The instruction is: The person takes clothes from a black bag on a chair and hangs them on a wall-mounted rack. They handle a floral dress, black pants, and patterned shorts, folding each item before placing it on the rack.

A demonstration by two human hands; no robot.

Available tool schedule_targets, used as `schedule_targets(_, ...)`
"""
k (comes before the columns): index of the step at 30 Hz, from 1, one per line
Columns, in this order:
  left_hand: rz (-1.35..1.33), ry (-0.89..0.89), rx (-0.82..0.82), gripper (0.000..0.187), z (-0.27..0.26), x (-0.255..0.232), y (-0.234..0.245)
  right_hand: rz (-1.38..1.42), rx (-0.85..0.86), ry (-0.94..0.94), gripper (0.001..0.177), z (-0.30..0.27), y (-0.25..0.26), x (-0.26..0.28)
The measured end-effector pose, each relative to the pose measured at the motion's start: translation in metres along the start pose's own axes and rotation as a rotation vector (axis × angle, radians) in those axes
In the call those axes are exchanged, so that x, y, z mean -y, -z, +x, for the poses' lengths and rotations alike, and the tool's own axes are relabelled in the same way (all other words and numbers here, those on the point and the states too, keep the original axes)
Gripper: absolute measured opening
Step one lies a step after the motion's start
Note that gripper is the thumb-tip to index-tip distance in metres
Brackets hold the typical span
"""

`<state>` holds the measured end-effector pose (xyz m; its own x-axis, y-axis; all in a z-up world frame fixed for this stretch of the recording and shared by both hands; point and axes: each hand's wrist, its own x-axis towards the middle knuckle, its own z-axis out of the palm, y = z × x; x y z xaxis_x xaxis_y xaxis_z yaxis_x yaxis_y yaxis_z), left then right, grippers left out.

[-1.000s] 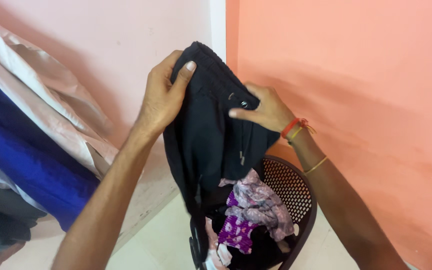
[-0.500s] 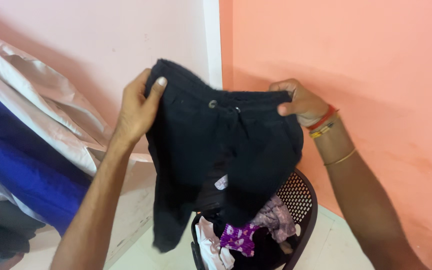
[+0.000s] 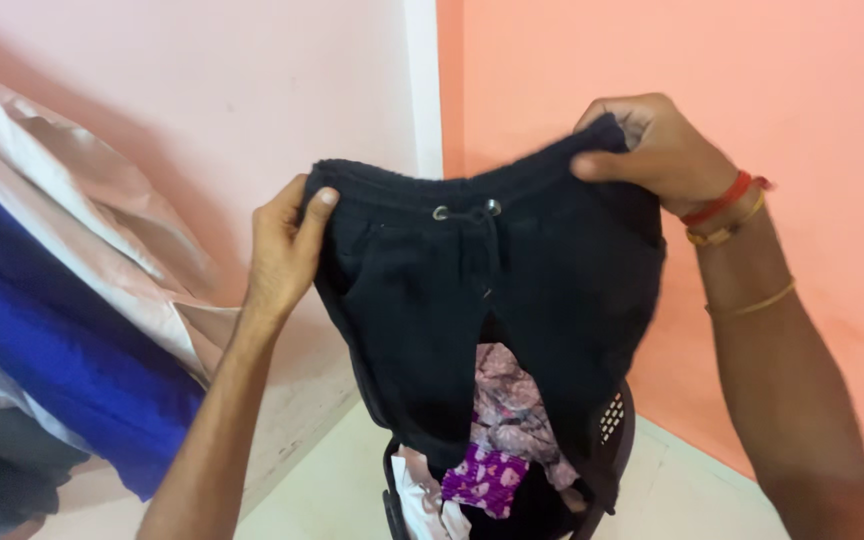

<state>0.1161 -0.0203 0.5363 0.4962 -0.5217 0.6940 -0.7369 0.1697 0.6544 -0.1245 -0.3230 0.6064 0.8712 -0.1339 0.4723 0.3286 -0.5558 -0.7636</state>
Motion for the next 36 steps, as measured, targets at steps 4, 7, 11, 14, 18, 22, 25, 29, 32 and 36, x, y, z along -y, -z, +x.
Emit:
schedule_targets(4,0.124,0.102,0.008,0.029,-0.008,-0.01,-0.004,-0.22,-0.173,-0.001,0.024,-0.007,-0.002,-0.01)
schedule_targets(7,0.113,-0.002,-0.041,0.029,0.001,-0.019,0.0,-0.015,-0.099,0.04,0.022,-0.007,-0.002,0.0)
schedule_targets(11,0.145,0.074,-0.037,0.032,-0.009,-0.026,0.007,0.072,-0.054,0.059,0.021,-0.016,-0.01,0.017)
schedule_targets(14,0.104,-0.06,-0.06,0.029,-0.01,-0.034,0.014,-0.191,-0.187,0.086,0.022,-0.006,-0.014,0.024)
schedule_targets(18,0.18,0.035,-0.07,0.03,-0.019,-0.042,0.024,0.094,0.058,0.118,0.019,0.001,-0.021,0.02)
schedule_targets(22,0.278,0.066,-0.105,0.03,-0.03,-0.054,0.03,-0.066,-0.125,0.201,0.022,0.014,-0.038,0.011)
schedule_targets(25,0.329,0.065,-0.143,0.029,-0.038,-0.065,0.032,0.054,-0.018,0.195,0.022,0.026,-0.047,0.01)
schedule_targets(29,0.267,0.166,-0.17,0.031,-0.054,-0.074,0.038,0.089,0.007,0.176,0.022,0.032,-0.073,0.001)
schedule_targets(32,0.222,0.237,-0.207,0.028,-0.065,-0.081,0.044,0.165,0.068,0.172,0.023,0.043,-0.088,0.0)
schedule_targets(36,0.216,0.272,-0.251,0.025,-0.085,-0.094,0.062,-0.033,-0.045,0.324,0.027,0.048,-0.113,0.004)
